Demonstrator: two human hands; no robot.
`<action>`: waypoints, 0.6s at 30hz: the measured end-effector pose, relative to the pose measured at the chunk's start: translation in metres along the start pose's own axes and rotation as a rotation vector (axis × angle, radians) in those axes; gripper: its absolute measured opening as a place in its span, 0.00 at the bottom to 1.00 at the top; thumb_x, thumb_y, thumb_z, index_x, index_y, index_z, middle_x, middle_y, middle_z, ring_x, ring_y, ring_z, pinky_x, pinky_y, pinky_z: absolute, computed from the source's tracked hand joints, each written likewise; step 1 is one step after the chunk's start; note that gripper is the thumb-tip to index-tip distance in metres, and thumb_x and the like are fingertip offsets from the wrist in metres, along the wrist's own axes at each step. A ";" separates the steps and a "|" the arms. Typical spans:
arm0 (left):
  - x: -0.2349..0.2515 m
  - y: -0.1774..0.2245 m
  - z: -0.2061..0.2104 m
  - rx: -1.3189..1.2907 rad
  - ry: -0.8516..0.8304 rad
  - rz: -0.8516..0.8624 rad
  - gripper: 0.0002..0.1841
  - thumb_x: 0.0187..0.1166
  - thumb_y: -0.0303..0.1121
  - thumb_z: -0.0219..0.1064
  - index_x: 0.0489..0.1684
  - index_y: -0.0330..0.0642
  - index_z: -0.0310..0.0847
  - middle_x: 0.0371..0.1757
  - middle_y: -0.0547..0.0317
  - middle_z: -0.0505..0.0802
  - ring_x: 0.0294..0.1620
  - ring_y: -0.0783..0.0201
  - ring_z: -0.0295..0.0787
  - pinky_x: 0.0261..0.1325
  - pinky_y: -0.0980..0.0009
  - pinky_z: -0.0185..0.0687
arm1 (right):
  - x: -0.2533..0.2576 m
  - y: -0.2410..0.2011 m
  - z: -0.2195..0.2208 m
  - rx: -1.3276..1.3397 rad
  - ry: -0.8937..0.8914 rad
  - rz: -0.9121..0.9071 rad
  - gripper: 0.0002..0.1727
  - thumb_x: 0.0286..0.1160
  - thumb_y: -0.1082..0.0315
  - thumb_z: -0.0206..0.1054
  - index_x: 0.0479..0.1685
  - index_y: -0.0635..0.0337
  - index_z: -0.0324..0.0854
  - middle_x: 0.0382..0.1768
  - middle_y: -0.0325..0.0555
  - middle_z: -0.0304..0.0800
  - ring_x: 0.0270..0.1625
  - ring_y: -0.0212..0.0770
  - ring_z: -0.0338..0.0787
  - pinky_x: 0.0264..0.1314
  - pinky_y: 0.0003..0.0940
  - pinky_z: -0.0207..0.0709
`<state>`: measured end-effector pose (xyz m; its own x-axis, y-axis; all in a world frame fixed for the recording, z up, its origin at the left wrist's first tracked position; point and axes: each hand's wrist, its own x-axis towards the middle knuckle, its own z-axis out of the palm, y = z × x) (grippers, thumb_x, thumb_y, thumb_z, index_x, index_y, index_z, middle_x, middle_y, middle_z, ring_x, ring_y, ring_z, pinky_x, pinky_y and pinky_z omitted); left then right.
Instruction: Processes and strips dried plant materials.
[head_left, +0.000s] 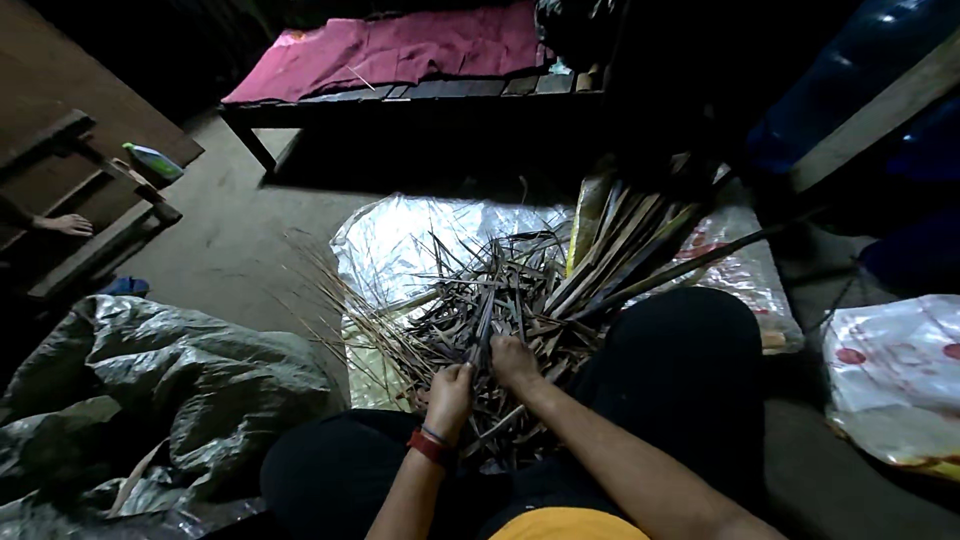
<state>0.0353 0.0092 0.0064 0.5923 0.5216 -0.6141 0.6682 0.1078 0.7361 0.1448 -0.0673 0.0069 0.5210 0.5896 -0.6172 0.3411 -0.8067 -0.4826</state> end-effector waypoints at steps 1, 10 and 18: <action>-0.006 -0.001 -0.001 0.000 -0.021 0.001 0.18 0.95 0.35 0.50 0.40 0.32 0.81 0.20 0.66 0.73 0.15 0.74 0.63 0.21 0.76 0.62 | 0.007 0.006 -0.002 -0.007 0.022 0.032 0.20 0.91 0.68 0.52 0.71 0.72 0.77 0.70 0.68 0.83 0.77 0.63 0.82 0.78 0.59 0.72; -0.035 -0.005 -0.004 -0.136 -0.155 -0.058 0.18 0.95 0.33 0.48 0.35 0.37 0.79 0.15 0.68 0.71 0.10 0.76 0.59 0.13 0.81 0.56 | 0.038 0.037 -0.024 0.124 0.271 0.203 0.20 0.92 0.69 0.52 0.75 0.66 0.77 0.70 0.67 0.84 0.76 0.64 0.83 0.76 0.60 0.73; -0.018 -0.008 -0.004 -0.065 -0.085 -0.049 0.17 0.95 0.36 0.49 0.43 0.34 0.81 0.19 0.65 0.74 0.12 0.74 0.62 0.16 0.78 0.60 | 0.043 0.050 -0.025 0.666 0.123 0.300 0.24 0.97 0.55 0.48 0.61 0.68 0.80 0.39 0.49 0.83 0.36 0.39 0.82 0.43 0.36 0.78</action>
<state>0.0174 0.0023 0.0124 0.5973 0.4414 -0.6697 0.6685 0.1874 0.7197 0.2040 -0.0828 -0.0283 0.6142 0.3071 -0.7269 -0.3564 -0.7139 -0.6027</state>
